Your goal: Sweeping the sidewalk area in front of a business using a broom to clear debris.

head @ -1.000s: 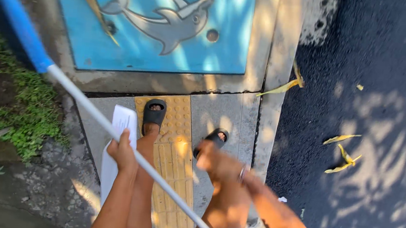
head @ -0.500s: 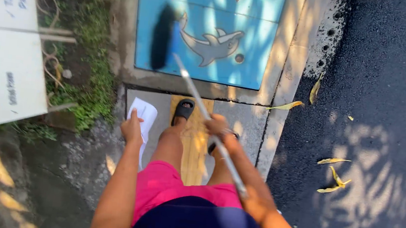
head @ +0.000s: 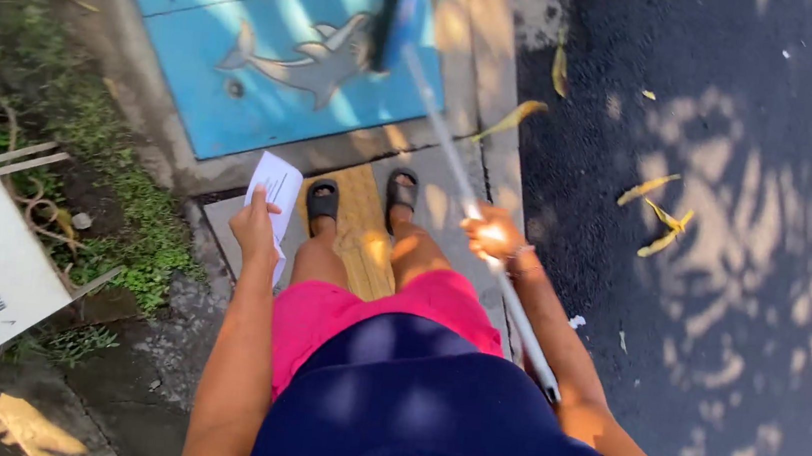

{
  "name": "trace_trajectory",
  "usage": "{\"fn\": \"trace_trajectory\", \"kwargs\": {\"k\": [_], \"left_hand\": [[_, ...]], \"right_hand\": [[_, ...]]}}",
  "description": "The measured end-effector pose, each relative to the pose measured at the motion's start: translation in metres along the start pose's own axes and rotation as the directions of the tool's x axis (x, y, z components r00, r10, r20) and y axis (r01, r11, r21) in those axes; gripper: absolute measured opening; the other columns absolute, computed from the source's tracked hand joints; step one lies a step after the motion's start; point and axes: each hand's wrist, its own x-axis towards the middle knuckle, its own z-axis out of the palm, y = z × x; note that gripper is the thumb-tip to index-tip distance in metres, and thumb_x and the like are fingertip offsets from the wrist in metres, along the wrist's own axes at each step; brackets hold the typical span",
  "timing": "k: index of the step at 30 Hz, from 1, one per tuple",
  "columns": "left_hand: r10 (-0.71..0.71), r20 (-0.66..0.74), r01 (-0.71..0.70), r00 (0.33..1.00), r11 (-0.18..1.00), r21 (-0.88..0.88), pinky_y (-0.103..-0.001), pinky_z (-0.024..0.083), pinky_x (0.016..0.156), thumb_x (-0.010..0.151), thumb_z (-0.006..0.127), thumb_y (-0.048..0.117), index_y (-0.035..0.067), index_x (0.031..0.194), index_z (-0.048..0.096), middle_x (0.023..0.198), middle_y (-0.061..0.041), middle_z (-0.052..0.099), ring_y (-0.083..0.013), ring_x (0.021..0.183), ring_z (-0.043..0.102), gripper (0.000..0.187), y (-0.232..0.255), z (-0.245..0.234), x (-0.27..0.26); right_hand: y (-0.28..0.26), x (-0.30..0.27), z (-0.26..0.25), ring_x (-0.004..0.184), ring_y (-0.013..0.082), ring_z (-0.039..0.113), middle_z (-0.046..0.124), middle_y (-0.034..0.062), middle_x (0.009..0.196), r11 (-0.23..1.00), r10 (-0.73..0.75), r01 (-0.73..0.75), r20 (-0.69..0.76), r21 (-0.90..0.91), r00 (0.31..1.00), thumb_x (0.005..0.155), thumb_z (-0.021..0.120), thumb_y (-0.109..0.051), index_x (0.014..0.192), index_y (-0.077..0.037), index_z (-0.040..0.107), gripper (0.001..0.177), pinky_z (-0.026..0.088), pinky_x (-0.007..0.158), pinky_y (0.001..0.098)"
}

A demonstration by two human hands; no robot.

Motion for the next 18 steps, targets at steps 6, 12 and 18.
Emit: {"fn": "trace_trajectory", "kwargs": {"k": [6, 12, 18], "left_hand": [[0.056, 0.134, -0.051, 0.989, 0.998, -0.040, -0.029, 0.031, 0.057, 0.098, 0.072, 0.039, 0.004, 0.060, 0.060, 0.057, 0.006, 0.042, -0.0066, 0.058, 0.041, 0.054, 0.034, 0.052, -0.048], [0.115, -0.070, -0.121, 0.991, 0.988, -0.095, -0.027, 0.024, 0.056, 0.101, 0.070, 0.036, 0.005, 0.064, 0.062, 0.058, 0.009, 0.036, -0.0042, 0.056, 0.035, 0.049, 0.023, 0.003, -0.067], [0.032, -0.419, -0.129, 0.907, 0.970, -0.204, -0.028, 0.024, 0.053, 0.099, 0.070, 0.030, 0.004, 0.064, 0.063, 0.058, 0.010, 0.041, -0.0040, 0.056, 0.036, 0.044, -0.017, -0.047, -0.054]], "right_hand": [[0.071, 0.009, -0.080, 0.044, 0.0162, 0.054, 0.058, 0.0060, 0.064, 0.972, 0.183, -0.169, 0.076, -0.166, 0.980, 0.091, 0.068, -0.011, 0.103, -0.005, 0.067, 0.013, 0.041, 0.036, 0.0335], [0.002, 0.015, -0.175, 0.045, 0.0192, 0.063, 0.068, 0.0134, 0.056, 0.564, 0.130, -0.358, -0.348, -0.744, 0.929, 0.087, 0.064, -0.012, 0.065, 0.001, 0.073, 0.027, 0.047, 0.044, 0.0319], [-0.123, 0.034, -0.065, 0.043, 0.0202, 0.059, 0.062, 0.0135, 0.060, 0.828, -0.078, -0.015, -0.142, -0.560, 0.987, 0.091, 0.058, -0.008, 0.091, 0.005, 0.064, 0.014, 0.046, 0.037, 0.0360]]}}
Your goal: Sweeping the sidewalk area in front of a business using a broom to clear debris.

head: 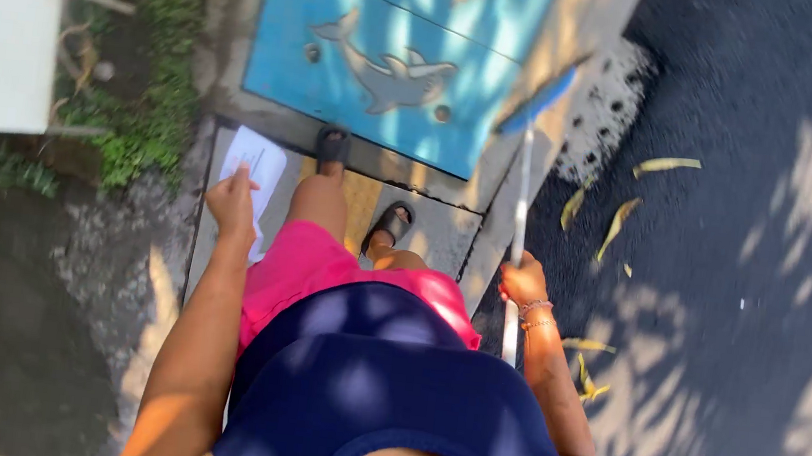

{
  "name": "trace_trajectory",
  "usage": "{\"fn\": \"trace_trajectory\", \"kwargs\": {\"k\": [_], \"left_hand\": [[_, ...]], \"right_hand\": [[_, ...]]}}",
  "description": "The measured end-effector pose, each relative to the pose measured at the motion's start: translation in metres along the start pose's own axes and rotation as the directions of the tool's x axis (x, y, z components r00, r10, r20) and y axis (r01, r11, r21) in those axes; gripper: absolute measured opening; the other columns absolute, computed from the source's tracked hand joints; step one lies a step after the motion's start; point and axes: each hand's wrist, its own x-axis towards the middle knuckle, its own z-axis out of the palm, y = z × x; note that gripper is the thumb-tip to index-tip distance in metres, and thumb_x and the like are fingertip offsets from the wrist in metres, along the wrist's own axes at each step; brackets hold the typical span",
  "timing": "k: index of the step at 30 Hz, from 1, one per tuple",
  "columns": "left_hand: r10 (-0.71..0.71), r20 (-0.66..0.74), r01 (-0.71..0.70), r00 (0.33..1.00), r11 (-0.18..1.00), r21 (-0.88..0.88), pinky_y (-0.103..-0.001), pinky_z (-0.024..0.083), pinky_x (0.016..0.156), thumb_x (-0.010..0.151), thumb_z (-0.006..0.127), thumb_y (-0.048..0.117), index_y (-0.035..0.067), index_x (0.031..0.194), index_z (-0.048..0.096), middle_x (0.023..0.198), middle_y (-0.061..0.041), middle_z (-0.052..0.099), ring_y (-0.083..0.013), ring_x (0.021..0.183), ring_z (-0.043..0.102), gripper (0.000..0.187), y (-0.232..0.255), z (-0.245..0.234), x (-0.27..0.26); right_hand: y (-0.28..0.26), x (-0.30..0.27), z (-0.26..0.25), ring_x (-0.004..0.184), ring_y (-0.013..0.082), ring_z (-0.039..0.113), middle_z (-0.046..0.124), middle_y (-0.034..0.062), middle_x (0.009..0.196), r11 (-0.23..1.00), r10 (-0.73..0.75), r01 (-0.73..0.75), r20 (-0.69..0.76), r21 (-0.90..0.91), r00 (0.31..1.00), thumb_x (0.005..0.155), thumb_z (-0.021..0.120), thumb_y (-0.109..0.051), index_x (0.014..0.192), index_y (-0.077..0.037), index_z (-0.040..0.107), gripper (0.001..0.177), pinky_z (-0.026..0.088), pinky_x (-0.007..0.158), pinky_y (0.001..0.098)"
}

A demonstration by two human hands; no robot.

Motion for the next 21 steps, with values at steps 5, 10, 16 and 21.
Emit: {"fn": "trace_trajectory", "kwargs": {"k": [5, 10, 16, 21], "left_hand": [[0.002, -0.096, -0.015, 0.995, 0.991, -0.134, -0.028, 0.024, 0.053, 0.099, 0.071, 0.029, 0.004, 0.062, 0.062, 0.057, 0.009, 0.042, -0.0038, 0.056, 0.037, 0.045, 0.013, 0.011, 0.026], [-0.055, -0.199, 0.017, 0.978, 0.982, -0.188, -0.028, 0.025, 0.053, 0.098, 0.071, 0.029, 0.006, 0.063, 0.064, 0.057, 0.009, 0.042, -0.0042, 0.056, 0.037, 0.043, 0.044, 0.033, 0.099], [-0.126, -0.363, 0.040, 0.923, 0.971, -0.236, -0.028, 0.028, 0.054, 0.097, 0.072, 0.030, 0.005, 0.064, 0.065, 0.058, 0.009, 0.045, -0.0043, 0.057, 0.041, 0.042, 0.116, 0.043, 0.167], [-0.169, -0.456, 0.032, 0.874, 0.956, -0.293, -0.030, 0.026, 0.057, 0.100, 0.072, 0.031, 0.002, 0.066, 0.064, 0.060, 0.007, 0.042, -0.0060, 0.060, 0.038, 0.044, 0.131, 0.030, 0.190]], "right_hand": [[-0.139, 0.036, 0.087, 0.037, 0.0166, 0.048, 0.051, 0.0045, 0.058, 0.982, -0.188, 0.159, 0.420, 0.104, 0.888, 0.088, 0.062, -0.011, 0.139, -0.013, 0.048, 0.053, 0.038, 0.032, 0.0349], [-0.298, 0.067, 0.227, 0.043, 0.0166, 0.054, 0.056, 0.0060, 0.061, 0.885, -0.227, 0.447, 0.718, -0.129, 0.658, 0.087, 0.062, -0.013, 0.112, -0.002, 0.063, 0.027, 0.043, 0.036, 0.0351], [-0.401, 0.313, 0.360, 0.066, 0.0286, 0.072, 0.075, 0.0121, 0.067, -0.031, -0.016, 0.959, 0.959, -0.283, 0.283, 0.069, 0.074, -0.033, 0.071, -0.008, 0.076, 0.026, 0.056, 0.059, 0.0410], [-0.574, 0.196, 0.205, 0.054, 0.0265, 0.069, 0.065, 0.0158, 0.061, 0.450, -0.317, 0.712, 0.649, -0.538, 0.691, 0.090, 0.065, -0.018, 0.094, 0.010, 0.070, 0.029, 0.055, 0.051, 0.0403]]}}
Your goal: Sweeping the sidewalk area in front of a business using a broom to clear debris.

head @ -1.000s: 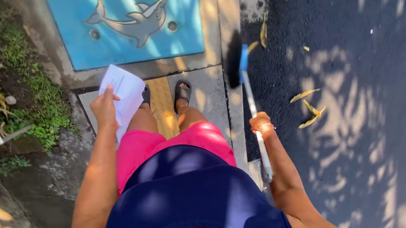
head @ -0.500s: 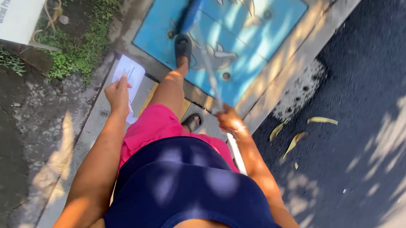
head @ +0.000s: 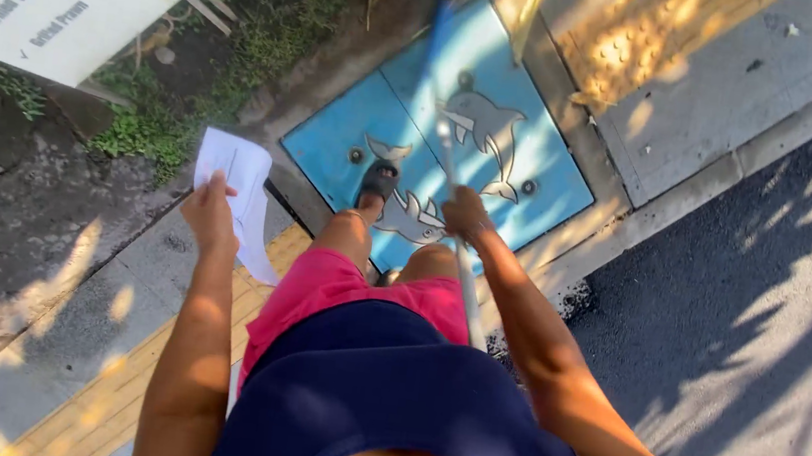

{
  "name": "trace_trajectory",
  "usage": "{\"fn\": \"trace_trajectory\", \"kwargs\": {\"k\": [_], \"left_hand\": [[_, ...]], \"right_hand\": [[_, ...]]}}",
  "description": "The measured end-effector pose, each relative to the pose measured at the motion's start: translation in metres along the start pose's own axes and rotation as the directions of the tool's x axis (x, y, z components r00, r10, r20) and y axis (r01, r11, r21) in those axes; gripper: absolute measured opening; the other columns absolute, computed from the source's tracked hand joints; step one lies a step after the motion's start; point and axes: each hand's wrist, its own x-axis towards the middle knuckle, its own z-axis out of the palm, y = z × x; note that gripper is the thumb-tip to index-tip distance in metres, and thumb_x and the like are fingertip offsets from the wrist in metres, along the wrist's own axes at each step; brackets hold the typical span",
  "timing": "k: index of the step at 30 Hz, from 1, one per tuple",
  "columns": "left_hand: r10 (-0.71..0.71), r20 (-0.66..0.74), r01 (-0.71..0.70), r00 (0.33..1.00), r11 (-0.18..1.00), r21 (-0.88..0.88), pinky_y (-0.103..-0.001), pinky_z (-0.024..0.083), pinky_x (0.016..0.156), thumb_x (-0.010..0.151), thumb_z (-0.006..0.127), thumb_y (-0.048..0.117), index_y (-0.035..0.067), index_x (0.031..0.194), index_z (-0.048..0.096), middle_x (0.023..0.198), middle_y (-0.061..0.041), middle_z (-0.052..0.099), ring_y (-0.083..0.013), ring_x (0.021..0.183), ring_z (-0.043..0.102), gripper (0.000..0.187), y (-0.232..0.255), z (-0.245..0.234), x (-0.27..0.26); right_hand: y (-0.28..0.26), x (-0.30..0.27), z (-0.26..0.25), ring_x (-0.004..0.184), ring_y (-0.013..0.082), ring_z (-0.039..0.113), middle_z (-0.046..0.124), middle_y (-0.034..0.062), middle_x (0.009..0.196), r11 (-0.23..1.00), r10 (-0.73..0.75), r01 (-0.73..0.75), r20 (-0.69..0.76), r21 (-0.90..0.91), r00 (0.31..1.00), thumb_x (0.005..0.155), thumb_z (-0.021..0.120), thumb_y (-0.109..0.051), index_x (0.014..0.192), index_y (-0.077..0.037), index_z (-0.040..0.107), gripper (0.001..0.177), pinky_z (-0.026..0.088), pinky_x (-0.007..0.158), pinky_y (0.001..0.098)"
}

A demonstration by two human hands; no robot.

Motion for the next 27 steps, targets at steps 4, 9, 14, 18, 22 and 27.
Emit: {"fn": "trace_trajectory", "kwargs": {"k": [4, 9, 14, 18, 22, 27], "left_hand": [[-0.076, -0.122, 0.084, 0.990, 0.995, 0.059, -0.030, 0.034, 0.058, 0.096, 0.071, 0.030, 0.002, 0.063, 0.065, 0.058, 0.005, 0.052, -0.0071, 0.061, 0.048, 0.043, -0.006, 0.035, -0.003], [-0.149, -0.109, 0.152, 0.983, 0.988, 0.018, -0.028, 0.040, 0.059, 0.093, 0.072, 0.028, 0.002, 0.061, 0.066, 0.060, 0.006, 0.060, -0.0067, 0.063, 0.055, 0.042, 0.033, 0.130, -0.022], [-0.093, -0.131, 0.079, 0.987, 0.991, -0.106, -0.030, 0.027, 0.059, 0.098, 0.073, 0.027, 0.002, 0.067, 0.062, 0.061, 0.005, 0.041, -0.0073, 0.062, 0.036, 0.042, 0.073, 0.182, -0.060], [-0.105, -0.171, 0.098, 0.980, 0.994, -0.051, -0.029, 0.029, 0.056, 0.096, 0.073, 0.028, 0.004, 0.065, 0.063, 0.060, 0.006, 0.048, -0.0051, 0.061, 0.040, 0.040, 0.056, 0.180, -0.080], [-0.154, -0.206, 0.126, 0.966, 0.982, -0.144, -0.029, 0.028, 0.058, 0.098, 0.073, 0.028, 0.004, 0.065, 0.063, 0.062, 0.006, 0.047, -0.0053, 0.062, 0.041, 0.042, 0.047, 0.194, -0.094], [-0.213, -0.183, 0.187, 0.960, 0.971, -0.151, -0.026, 0.033, 0.058, 0.097, 0.072, 0.028, 0.004, 0.064, 0.061, 0.061, 0.006, 0.054, -0.0046, 0.062, 0.046, 0.042, 0.078, 0.220, -0.091]], "right_hand": [[-0.015, -0.059, -0.065, 0.048, 0.0257, 0.063, 0.063, 0.0177, 0.069, 0.923, 0.128, -0.111, -0.022, 0.368, 0.992, 0.085, 0.059, -0.007, 0.122, 0.004, 0.055, 0.038, 0.049, 0.040, 0.0421], [0.036, 0.064, -0.063, 0.056, 0.0153, 0.048, 0.047, 0.0065, 0.070, 0.957, -0.290, 0.281, 0.247, 0.070, 0.925, 0.096, 0.058, -0.009, 0.098, 0.006, 0.053, 0.015, 0.037, 0.047, 0.0277], [-0.019, 0.073, -0.139, 0.046, 0.0160, 0.056, 0.060, 0.0088, 0.061, 0.868, -0.164, -0.044, 0.371, 0.494, 0.914, 0.092, 0.064, -0.013, 0.070, -0.002, 0.061, 0.025, 0.045, 0.042, 0.0312], [-0.004, 0.081, -0.179, 0.049, 0.0128, 0.057, 0.059, 0.0084, 0.063, 0.837, -0.164, -0.054, 0.342, 0.545, 0.925, 0.091, 0.062, -0.007, 0.072, -0.002, 0.060, 0.020, 0.047, 0.042, 0.0309], [-0.007, 0.098, -0.274, 0.049, 0.0105, 0.048, 0.054, 0.0057, 0.065, 0.506, -0.282, -0.159, 0.337, 0.848, 0.898, 0.093, 0.059, -0.008, 0.079, -0.002, 0.054, 0.016, 0.040, 0.039, 0.0261], [-0.009, 0.202, -0.346, 0.044, 0.0076, 0.043, 0.047, -0.0004, 0.061, 0.372, -0.133, -0.295, 0.366, 0.880, 0.921, 0.101, 0.063, -0.020, 0.079, -0.010, 0.050, 0.027, 0.036, 0.034, 0.0228]]}}
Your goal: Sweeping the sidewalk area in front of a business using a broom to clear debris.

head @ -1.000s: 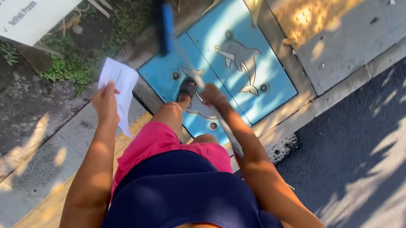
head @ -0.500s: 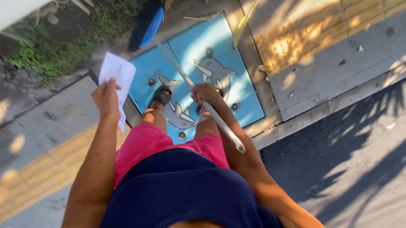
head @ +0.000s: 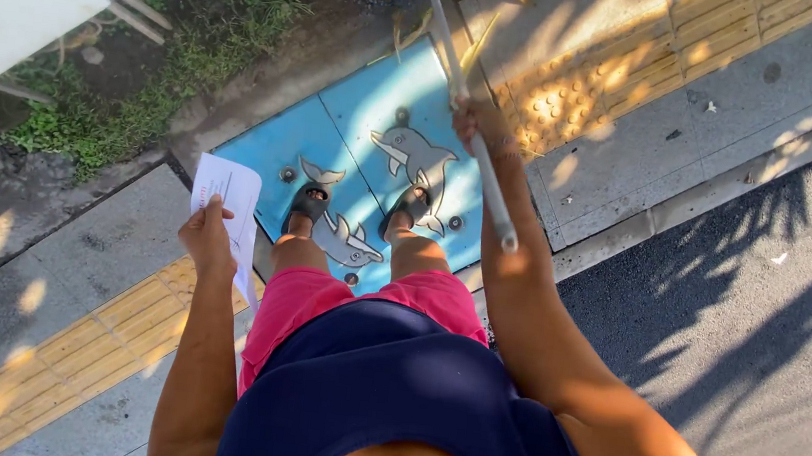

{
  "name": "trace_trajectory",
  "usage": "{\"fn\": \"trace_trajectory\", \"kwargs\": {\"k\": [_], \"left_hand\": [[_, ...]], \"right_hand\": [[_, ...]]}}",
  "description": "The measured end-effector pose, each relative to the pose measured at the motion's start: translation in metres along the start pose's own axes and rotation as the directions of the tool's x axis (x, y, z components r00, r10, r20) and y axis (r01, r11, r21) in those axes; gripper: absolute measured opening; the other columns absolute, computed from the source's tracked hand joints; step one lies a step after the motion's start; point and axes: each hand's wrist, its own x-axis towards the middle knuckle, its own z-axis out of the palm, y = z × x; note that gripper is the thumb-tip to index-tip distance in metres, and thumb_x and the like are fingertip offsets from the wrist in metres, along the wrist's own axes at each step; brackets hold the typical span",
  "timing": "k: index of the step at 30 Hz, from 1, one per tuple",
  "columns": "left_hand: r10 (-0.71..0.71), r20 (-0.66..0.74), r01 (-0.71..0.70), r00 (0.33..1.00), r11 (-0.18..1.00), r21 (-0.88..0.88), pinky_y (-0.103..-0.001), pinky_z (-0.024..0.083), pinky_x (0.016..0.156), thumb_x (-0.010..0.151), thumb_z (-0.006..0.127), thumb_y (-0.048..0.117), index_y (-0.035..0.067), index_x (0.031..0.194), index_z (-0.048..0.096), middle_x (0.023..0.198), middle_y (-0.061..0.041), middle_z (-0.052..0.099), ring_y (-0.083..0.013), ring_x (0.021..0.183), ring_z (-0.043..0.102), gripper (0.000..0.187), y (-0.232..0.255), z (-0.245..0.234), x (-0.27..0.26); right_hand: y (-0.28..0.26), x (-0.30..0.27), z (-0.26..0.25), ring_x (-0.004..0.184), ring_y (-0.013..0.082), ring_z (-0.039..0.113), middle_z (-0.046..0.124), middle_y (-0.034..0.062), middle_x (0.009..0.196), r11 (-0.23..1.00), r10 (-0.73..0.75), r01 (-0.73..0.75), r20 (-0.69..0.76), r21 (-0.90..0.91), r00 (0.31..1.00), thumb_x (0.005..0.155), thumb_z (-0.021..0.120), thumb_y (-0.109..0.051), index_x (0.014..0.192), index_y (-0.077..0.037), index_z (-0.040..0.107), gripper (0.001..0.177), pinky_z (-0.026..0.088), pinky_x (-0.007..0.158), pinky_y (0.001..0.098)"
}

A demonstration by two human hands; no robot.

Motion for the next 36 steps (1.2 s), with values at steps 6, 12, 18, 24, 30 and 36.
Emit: {"fn": "trace_trajectory", "kwargs": {"k": [6, 12, 18, 24, 30, 36], "left_hand": [[0.025, 0.049, -0.024, 0.998, 0.999, -0.029, -0.028, 0.027, 0.060, 0.098, 0.072, 0.027, 0.004, 0.065, 0.061, 0.060, 0.006, 0.042, -0.0061, 0.062, 0.037, 0.042, 0.017, 0.008, 0.008], [0.068, 0.103, -0.070, 0.992, 0.997, 0.013, -0.024, 0.043, 0.067, 0.096, 0.072, 0.026, 0.004, 0.063, 0.064, 0.065, 0.005, 0.063, -0.0044, 0.069, 0.057, 0.041, 0.012, 0.017, 0.028], [0.096, 0.134, -0.104, 0.986, 0.993, 0.056, -0.028, 0.028, 0.062, 0.098, 0.074, 0.026, 0.003, 0.066, 0.062, 0.064, 0.006, 0.048, -0.0052, 0.065, 0.040, 0.041, 0.042, 0.022, 0.031], [0.051, 0.044, -0.054, 0.998, 0.997, 0.061, -0.028, 0.027, 0.061, 0.098, 0.073, 0.025, 0.004, 0.066, 0.064, 0.064, 0.006, 0.047, -0.0059, 0.064, 0.039, 0.039, 0.029, -0.018, 0.040], [0.054, 0.081, -0.062, 0.995, 0.993, 0.102, -0.027, 0.041, 0.065, 0.095, 0.071, 0.025, 0.004, 0.064, 0.063, 0.067, 0.006, 0.060, -0.0040, 0.068, 0.052, 0.038, 0.017, -0.001, 0.041], [0.133, 0.162, -0.134, 0.978, 0.991, -0.004, -0.028, 0.032, 0.064, 0.098, 0.073, 0.025, 0.004, 0.065, 0.063, 0.064, 0.006, 0.051, -0.0055, 0.066, 0.043, 0.040, 0.036, -0.001, 0.034]], "right_hand": [[0.016, -0.035, -0.020, 0.047, 0.0115, 0.057, 0.060, 0.0033, 0.064, 1.000, -0.026, 0.024, 0.105, 0.017, 0.994, 0.100, 0.054, -0.013, 0.081, -0.006, 0.058, 0.021, 0.047, 0.040, 0.0254], [0.039, -0.042, -0.028, 0.045, 0.0085, 0.058, 0.064, 0.0002, 0.061, 0.407, -0.303, 0.253, 0.131, -0.878, 0.944, 0.090, 0.058, -0.013, 0.086, -0.013, 0.059, 0.005, 0.046, 0.035, 0.0255], [-0.033, -0.004, 0.006, 0.044, 0.0052, 0.047, 0.050, -0.0043, 0.062, 0.954, -0.034, -0.022, 0.182, 0.300, 0.983, 0.105, 0.055, -0.021, 0.086, -0.009, 0.059, 0.023, 0.030, 0.029, 0.0220], [0.087, -0.037, 0.006, 0.073, 0.0237, 0.060, 0.058, 0.0119, 0.083, 0.828, -0.420, 0.538, 0.466, -0.154, 0.779, 0.105, 0.060, -0.012, 0.087, 0.002, 0.058, 0.023, 0.048, 0.057, 0.0370], [0.095, -0.012, -0.007, 0.046, 0.0086, 0.046, 0.058, 0.0036, 0.069, 0.979, 0.040, -0.072, -0.169, -0.189, 0.985, 0.102, 0.064, -0.018, 0.078, -0.008, 0.063, 0.026, 0.037, 0.038, 0.0245], [0.141, -0.033, 0.017, 0.049, 0.0193, 0.067, 0.069, 0.0137, 0.062, 0.849, -0.303, 0.230, -0.082, -0.475, 0.950, 0.095, 0.061, -0.008, 0.073, 0.005, 0.063, 0.026, 0.050, 0.042, 0.0319]]}}
